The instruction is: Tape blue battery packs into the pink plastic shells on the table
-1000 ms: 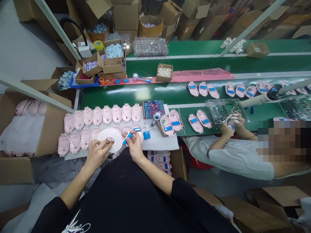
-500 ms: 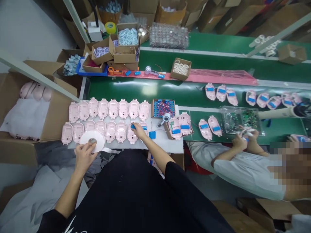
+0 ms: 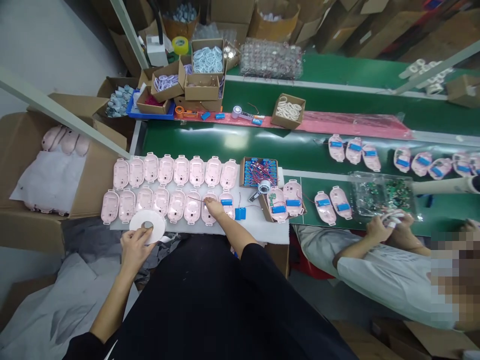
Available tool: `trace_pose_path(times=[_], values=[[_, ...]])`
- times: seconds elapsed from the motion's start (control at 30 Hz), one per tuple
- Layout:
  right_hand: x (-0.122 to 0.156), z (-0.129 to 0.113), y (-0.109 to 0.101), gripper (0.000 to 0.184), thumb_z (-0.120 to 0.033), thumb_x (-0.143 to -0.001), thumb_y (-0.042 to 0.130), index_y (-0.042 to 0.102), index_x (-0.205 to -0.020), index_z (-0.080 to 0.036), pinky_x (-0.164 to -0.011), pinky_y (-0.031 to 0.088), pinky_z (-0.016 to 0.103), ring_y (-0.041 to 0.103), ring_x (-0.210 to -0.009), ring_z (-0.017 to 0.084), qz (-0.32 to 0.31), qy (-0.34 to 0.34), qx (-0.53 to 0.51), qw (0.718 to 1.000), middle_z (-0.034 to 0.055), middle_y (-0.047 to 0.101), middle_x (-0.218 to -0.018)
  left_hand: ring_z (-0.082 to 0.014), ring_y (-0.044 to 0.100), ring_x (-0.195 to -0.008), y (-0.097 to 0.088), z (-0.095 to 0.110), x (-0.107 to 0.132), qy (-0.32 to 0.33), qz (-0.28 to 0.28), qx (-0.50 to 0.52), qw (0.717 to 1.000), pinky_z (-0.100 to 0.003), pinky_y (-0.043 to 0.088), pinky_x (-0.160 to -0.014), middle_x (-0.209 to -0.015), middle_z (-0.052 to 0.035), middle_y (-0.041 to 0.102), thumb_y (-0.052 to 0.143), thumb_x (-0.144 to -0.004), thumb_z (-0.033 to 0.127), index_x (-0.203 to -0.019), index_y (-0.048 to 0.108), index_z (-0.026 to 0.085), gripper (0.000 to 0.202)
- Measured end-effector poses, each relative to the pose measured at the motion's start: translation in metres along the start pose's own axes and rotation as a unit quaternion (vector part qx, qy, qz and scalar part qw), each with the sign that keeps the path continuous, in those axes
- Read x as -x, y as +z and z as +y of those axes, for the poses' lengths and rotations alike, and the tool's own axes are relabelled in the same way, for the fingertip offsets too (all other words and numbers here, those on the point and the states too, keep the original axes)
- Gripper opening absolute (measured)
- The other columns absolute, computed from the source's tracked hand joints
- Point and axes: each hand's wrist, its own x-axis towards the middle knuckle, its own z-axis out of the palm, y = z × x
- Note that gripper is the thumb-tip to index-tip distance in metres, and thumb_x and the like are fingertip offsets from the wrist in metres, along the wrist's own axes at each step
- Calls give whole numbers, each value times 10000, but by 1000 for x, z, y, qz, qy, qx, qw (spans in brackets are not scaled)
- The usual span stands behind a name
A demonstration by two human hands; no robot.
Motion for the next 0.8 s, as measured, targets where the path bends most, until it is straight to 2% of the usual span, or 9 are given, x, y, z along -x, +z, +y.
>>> trace_pose_path(times=[0.17,0.27,0.37,0.43,0.5,0.6,0.67,0.73,0.8], values=[[12,-9,-15,631,28,-918,458,532,-1522,-137,-1238,327,402,392,-1515,243,28,-19,-62,998,157,477,-1608,-336,547,-1087,7,21,-13,48,30,63,996,-508,401,-1020,-1143,-127,735,742,-866,359,-1229,714,202,397],[42,-37,-25,607,-122,-945,597,497,-1543,-151,-1208,354,499,461,-1436,300,101,-5,-214,972,189,445,-1620,-374,540,-1221,11,39,-25,70,86,95,989,-546,376,-1102,-1159,-142,728,717,-884,375,-1199,693,184,369],[81,-78,-31,748,-384,-918,736,429,-1580,-218,-986,546,404,669,-1108,231,43,-88,-461,882,170,522,-1549,-361,563,-1271,11,52,-41,105,114,118,981,-578,330,-1174,-1195,-137,729,698,-913,380,-1206,659,186,354],[103,-100,-32,694,-490,-893,751,537,-1491,-209,-817,579,311,699,-916,181,-50,-157,-567,807,134,661,-1372,-329,600,-1260,11,54,-54,128,113,126,977,-593,278,-1220,-1245,-141,719,663,-942,358,-1262,625,180,368],[117,-112,-32,509,-514,-907,724,697,-1277,-167,-714,554,253,686,-784,152,-106,-175,-593,779,96,755,-1130,-310,613,-1265,10,49,-65,121,115,127,978,-601,228,-1253,-1290,-156,702,615,-962,317,-1316,593,169,384],[115,-105,-32,335,-460,-906,742,788,-1039,-156,-658,518,222,670,-674,136,-165,-171,-520,820,45,778,-907,-327,568,-1326,10,34,-71,66,134,125,981,-607,230,-1257,-1297,-178,689,582,-953,295,-1343,578,152,416],[97,-92,-36,312,-409,-896,774,789,-1108,-180,-693,529,220,708,-724,151,-213,-177,-435,857,33,792,-947,-354,513,-1377,9,26,-65,37,153,122,980,-611,276,-1237,-1269,-186,690,593,-934,305,-1338,581,142,437],[68,-80,-41,323,-385,-960,710,753,-1226,-208,-767,545,232,747,-858,180,-184,-119,-314,924,50,798,-1067,-364,494,-1388,8,21,-52,25,170,115,978,-612,303,-1223,-1252,-189,689,605,-925,305,-1336,576,140,444],[35,-76,-46,325,-334,-1036,586,706,-1302,-191,-863,549,290,746,-1026,232,-94,-17,-181,979,119,773,-1191,-354,522,-1357,7,20,-35,25,173,107,979,-611,301,-1223,-1251,-183,690,601,-933,290,-1345,563,153,436]])
